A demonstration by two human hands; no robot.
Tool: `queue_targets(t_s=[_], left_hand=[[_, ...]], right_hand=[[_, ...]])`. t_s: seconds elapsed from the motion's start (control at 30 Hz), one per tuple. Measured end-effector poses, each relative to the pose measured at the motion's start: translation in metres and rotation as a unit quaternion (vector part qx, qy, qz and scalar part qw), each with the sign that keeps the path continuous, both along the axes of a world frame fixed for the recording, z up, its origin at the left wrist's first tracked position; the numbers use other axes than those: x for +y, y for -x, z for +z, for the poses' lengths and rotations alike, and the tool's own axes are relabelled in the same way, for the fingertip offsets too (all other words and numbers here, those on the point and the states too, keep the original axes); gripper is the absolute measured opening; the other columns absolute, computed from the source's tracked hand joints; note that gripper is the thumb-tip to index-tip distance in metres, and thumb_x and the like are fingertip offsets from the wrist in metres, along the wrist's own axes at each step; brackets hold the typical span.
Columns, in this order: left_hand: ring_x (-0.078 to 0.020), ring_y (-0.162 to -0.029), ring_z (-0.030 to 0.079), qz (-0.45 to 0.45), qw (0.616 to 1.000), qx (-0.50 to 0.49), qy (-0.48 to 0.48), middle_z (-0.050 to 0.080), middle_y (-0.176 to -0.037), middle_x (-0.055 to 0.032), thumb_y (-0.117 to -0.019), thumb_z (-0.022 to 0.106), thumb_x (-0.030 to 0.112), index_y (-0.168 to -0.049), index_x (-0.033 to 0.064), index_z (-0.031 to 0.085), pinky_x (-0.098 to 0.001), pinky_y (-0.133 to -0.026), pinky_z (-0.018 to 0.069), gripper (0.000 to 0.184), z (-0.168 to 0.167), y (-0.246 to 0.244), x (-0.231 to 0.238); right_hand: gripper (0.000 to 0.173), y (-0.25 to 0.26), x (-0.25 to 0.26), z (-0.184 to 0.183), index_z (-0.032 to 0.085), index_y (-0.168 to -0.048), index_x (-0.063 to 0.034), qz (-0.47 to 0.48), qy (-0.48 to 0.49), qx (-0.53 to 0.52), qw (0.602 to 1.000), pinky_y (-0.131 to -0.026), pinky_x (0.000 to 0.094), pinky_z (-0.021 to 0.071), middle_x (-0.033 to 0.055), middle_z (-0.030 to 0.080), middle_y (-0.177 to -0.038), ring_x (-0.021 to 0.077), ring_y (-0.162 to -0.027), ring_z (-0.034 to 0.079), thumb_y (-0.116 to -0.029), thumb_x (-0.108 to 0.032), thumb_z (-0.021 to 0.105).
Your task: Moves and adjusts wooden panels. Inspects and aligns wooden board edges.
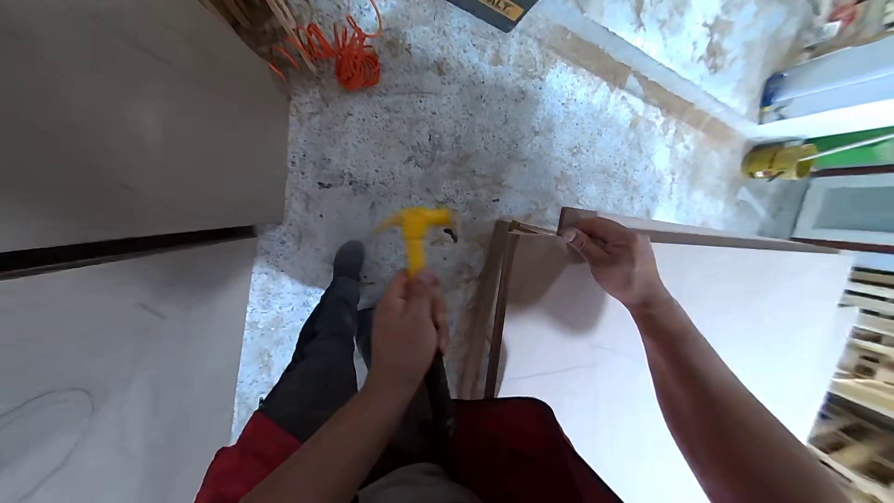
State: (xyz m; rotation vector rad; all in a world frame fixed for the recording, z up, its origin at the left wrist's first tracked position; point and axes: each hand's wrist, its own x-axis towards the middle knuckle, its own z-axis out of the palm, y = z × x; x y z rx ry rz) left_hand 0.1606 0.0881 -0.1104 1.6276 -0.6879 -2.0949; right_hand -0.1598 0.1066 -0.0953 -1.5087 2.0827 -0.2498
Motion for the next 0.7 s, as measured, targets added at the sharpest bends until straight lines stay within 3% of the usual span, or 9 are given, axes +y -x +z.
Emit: queue_targets(t_s=[0.07,0.17,0.2,0.33,0.4,0.47,0.53,0.63,0.7], left_hand=[[-0.0179,-0.044,0.054,0.005,1.0,-0.028,0.013,0.053,-0.065,-0.0047,-0.1131,0.034,0.036,-0.12,0.0053,0.052,-0.036,-0.042,0.0544,0.037,-0.004,0.009,0.006],[-0.0179,-0.048,0.056,-0.168,0.985,0.022,-0.003,0.057,-0.067,-0.005,-0.1108,0.039,0.042,-0.118,0.0089,0.058,-0.0353,-0.047,0.0531,0.038,-0.004,0.017,0.02],[-0.0167,-0.046,0.053,-0.167,0.985,0.031,-0.008,0.056,-0.065,-0.0045,-0.1102,0.041,0.043,-0.117,0.0102,0.06,-0.0331,-0.044,0.0509,0.038,-0.004,0.011,0.016],[-0.0168,-0.041,0.051,0.022,0.999,-0.023,-0.012,0.052,-0.063,-0.0043,-0.1126,0.036,0.037,-0.117,0.006,0.055,-0.0344,-0.04,0.0529,0.037,-0.006,0.006,0.007],[-0.0201,-0.047,0.056,-0.072,0.997,-0.021,-0.013,0.056,-0.066,-0.007,-0.1124,0.035,0.037,-0.122,0.0038,0.052,-0.0383,-0.045,0.0551,0.039,-0.007,0.014,0.021],[-0.0181,-0.049,0.056,-0.19,0.982,0.01,-0.008,0.057,-0.068,-0.0052,-0.1107,0.039,0.042,-0.116,0.0084,0.057,-0.0363,-0.048,0.0535,0.039,-0.006,0.015,0.027],[-0.0176,-0.045,0.052,-0.166,0.986,0.013,0.001,0.056,-0.065,-0.0049,-0.1096,0.042,0.044,-0.114,0.011,0.062,-0.0343,-0.044,0.0503,0.039,-0.005,0.004,0.014],[-0.0187,-0.042,0.052,-0.012,0.999,-0.033,0.005,0.054,-0.064,-0.0056,-0.112,0.037,0.039,-0.117,0.0068,0.055,-0.0354,-0.04,0.0528,0.037,-0.004,0.0,0.007],[-0.0218,-0.05,0.059,-0.1,0.994,-0.041,0.013,0.057,-0.068,-0.008,-0.1122,0.035,0.037,-0.122,0.0041,0.053,-0.0404,-0.048,0.0567,0.039,-0.007,0.009,0.016]], right_hand=[[0.028,0.0,0.0,-0.002,0.077,-0.104,-0.0156,-0.003,0.009,-0.006,1.0,-0.082,0.0384,0.0594,-0.0007,0.075,-0.099,0.008,-0.089,0.07,-0.1014,-0.04,0.063],[0.031,0.001,-0.001,-0.003,0.077,-0.105,-0.0131,0.003,0.017,-0.012,1.0,-0.083,0.0376,0.0588,0.0008,0.075,-0.101,0.0081,-0.091,0.07,-0.102,-0.04,0.063],[0.031,0.001,0.0,-0.003,0.077,-0.103,-0.0133,0.003,0.015,-0.011,1.0,-0.082,0.0371,0.0585,0.0003,0.075,-0.1,0.0076,-0.09,0.07,-0.102,-0.041,0.062],[0.028,0.0,0.0,-0.002,0.077,-0.102,-0.0162,-0.003,0.01,-0.029,1.0,-0.082,0.0345,0.0589,-0.0028,0.075,-0.1,0.0054,-0.09,0.069,-0.1014,-0.041,0.063],[0.028,-0.001,-0.002,-0.002,0.077,-0.103,-0.0156,-0.003,0.012,-0.027,1.0,-0.082,0.0355,0.0585,-0.0022,0.075,-0.099,0.0059,-0.089,0.069,-0.1017,-0.04,0.063],[0.029,-0.002,-0.001,-0.001,0.077,-0.103,-0.0152,-0.008,0.004,-0.02,1.0,-0.082,0.036,0.0574,-0.0018,0.075,-0.1,0.0057,-0.089,0.069,-0.1017,-0.04,0.062],[0.029,0.001,-0.001,0.0,0.077,-0.102,-0.0157,-0.006,0.002,-0.018,1.0,-0.082,0.034,0.0572,-0.0027,0.074,-0.1,0.0046,-0.09,0.068,-0.1018,-0.04,0.062],[0.028,0.003,-0.001,-0.002,0.077,-0.104,-0.015,0.001,0.007,-0.03,1.0,-0.086,0.0331,0.058,-0.0023,0.075,-0.103,0.0045,-0.094,0.069,-0.1019,-0.038,0.063],[0.027,0.003,-0.002,-0.002,0.077,-0.104,-0.0147,0.001,0.008,-0.03,1.0,-0.084,0.0326,0.0577,-0.0024,0.075,-0.101,0.0041,-0.092,0.069,-0.102,-0.038,0.063]])
